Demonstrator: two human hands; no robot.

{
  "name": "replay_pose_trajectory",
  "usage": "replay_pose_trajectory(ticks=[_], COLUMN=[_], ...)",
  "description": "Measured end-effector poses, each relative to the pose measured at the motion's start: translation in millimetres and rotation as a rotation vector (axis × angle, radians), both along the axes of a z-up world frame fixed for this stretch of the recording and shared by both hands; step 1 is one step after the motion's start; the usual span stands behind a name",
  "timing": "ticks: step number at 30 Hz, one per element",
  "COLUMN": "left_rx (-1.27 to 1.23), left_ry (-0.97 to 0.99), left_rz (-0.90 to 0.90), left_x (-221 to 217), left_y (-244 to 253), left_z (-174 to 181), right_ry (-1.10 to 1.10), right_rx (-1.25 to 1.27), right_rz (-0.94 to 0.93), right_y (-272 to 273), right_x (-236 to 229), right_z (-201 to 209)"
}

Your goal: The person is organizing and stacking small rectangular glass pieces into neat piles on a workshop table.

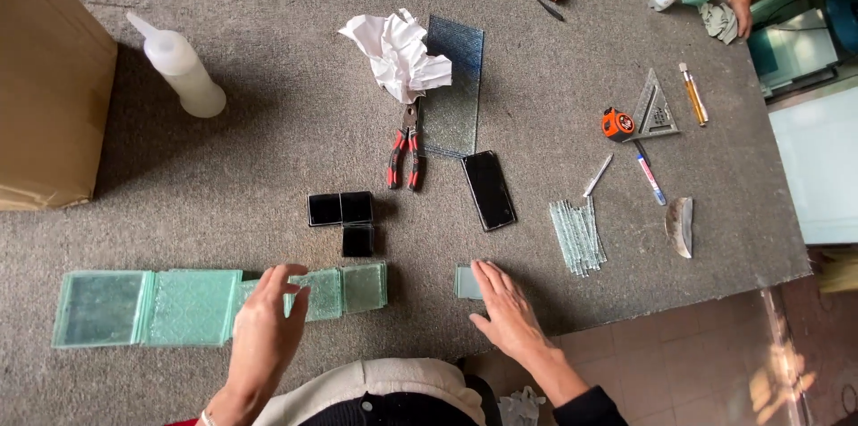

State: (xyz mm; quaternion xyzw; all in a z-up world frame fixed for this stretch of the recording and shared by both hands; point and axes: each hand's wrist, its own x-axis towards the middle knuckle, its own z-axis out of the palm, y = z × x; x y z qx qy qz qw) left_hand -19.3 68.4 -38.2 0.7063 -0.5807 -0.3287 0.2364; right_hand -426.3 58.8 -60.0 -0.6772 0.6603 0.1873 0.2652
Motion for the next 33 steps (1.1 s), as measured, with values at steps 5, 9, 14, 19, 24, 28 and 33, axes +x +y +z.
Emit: replay_pose_trajectory(ticks=[5,9,14,19,24,28,33], left_rx=[-0.029,0.018,-0.038,-0.053,-0.089,0.023,0.099], left_ry=[-0.03,0.029,0.102,0.232,0.192,0.129,0.132], left_rz=[0.092,0.139,0.154,0.082,0.06,0.051,0.023], left_x=[6.8,1.2,-4.7,-22.3,-34.9,-39.5,-43.1], left_y=[42.8,64.2,74.0,48.8,-7.7,-41.1,-54.0], left_z=[5.8,1.2,12.5,16.3,-10.1,-84.3,-95.6], right_ry=[-0.041,-0.072,-0.073,-0.346,-0.447,-0.324,-0.219], right_rx=[-0.224,-0.182,-0.177,-0.283,-0.292,-0.32,-0.431], right_rz=[0.297,0.281,0.269,0.237,0.315,0.408,0.534], right_y=[-9.2,-14.3,-24.6,-47.3,-76.8,-77.4,-84.8], right_x=[-4.6,-10.7,-5.4,81.0,165.6,187.6,190.9], right_z=[-21.3,-25.8,-35.0,2.0,10.9,20.1,-0.7])
